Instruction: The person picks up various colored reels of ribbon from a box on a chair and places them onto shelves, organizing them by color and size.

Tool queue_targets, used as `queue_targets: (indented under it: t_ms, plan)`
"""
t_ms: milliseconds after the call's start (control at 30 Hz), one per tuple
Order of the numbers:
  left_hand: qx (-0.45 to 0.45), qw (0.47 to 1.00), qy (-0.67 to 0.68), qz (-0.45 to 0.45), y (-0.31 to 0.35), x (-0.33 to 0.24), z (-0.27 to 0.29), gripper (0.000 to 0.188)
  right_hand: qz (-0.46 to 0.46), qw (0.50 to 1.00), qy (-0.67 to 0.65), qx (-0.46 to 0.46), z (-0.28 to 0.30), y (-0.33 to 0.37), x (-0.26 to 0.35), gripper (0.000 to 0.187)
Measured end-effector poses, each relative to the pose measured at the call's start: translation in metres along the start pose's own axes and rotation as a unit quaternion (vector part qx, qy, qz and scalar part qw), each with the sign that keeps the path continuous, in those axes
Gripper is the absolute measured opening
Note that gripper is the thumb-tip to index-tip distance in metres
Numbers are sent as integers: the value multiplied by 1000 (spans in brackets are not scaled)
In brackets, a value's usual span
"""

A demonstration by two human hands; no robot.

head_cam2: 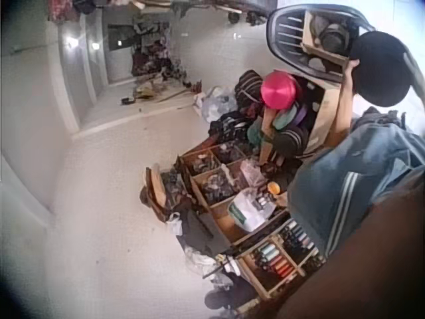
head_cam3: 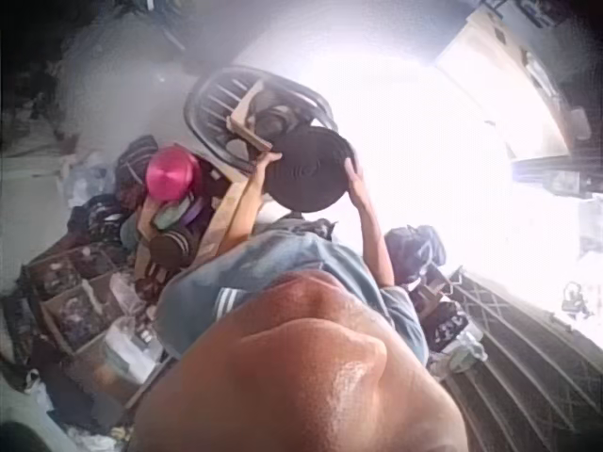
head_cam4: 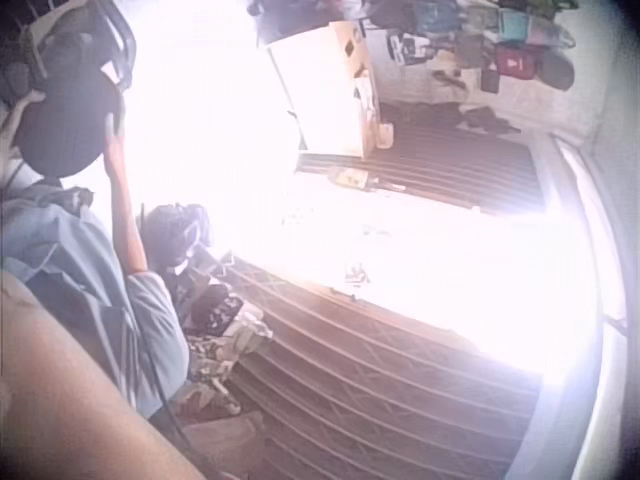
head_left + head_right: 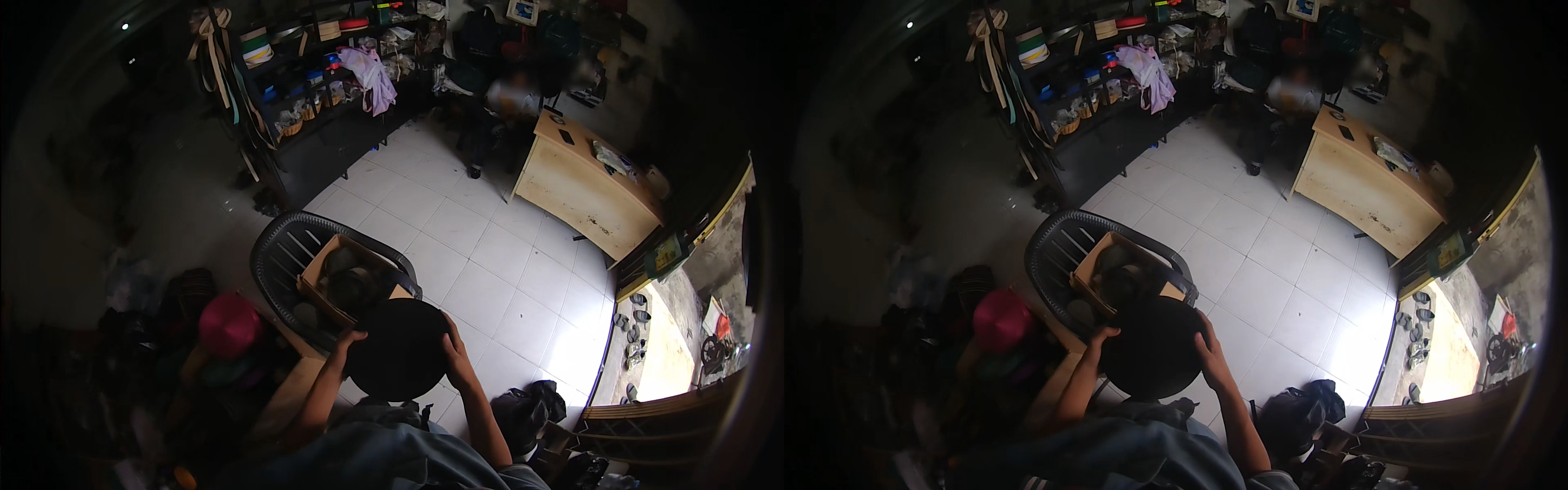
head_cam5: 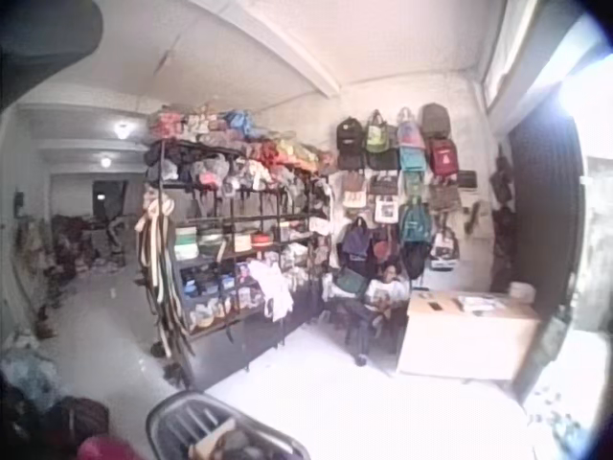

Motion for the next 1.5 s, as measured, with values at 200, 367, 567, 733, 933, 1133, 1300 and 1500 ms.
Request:
queue_targets:
  t_ms: [200,367,567,733,933,1133,1300,1500]
  plan:
    - [42,994,-87,46,-71,-17,-59,49,-15,991,-67,-114,59,-22,-1,65]
    - [92,989,-95,61,-127,-37,-92,61,-30,980,-103,-168,100,-67,1,67]
    - [113,987,-66,94,-191,-99,-156,62,-9,979,-70,-191,145,-163,2,72]
    - [127,988,-71,54,-254,-158,-171,54,-17,986,-39,-163,160,-252,-9,74]
    - [81,995,-39,43,-297,-211,-185,47,-43,992,-47,-110,178,-343,-41,76]
    - [29,953,-230,-193,-369,-237,-178,39,-69,992,-91,-54,202,-445,-67,73]
    - [-18,956,-183,-227,-408,-288,-232,34,-94,985,-143,-25,234,-537,-81,72]
    - [-40,983,33,-174,-478,-323,-259,47,-132,969,-207,13,257,-646,-75,69]
Point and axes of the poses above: each hand's wrist, its own y-axis away from the middle knuckle, its own z-axis out of the back of the hand, x = y × z, the point moved 1 cm from there along -y, towards the middle knuckle, and after that the axes turned 15 degrees about z, right-handed, at the moved point
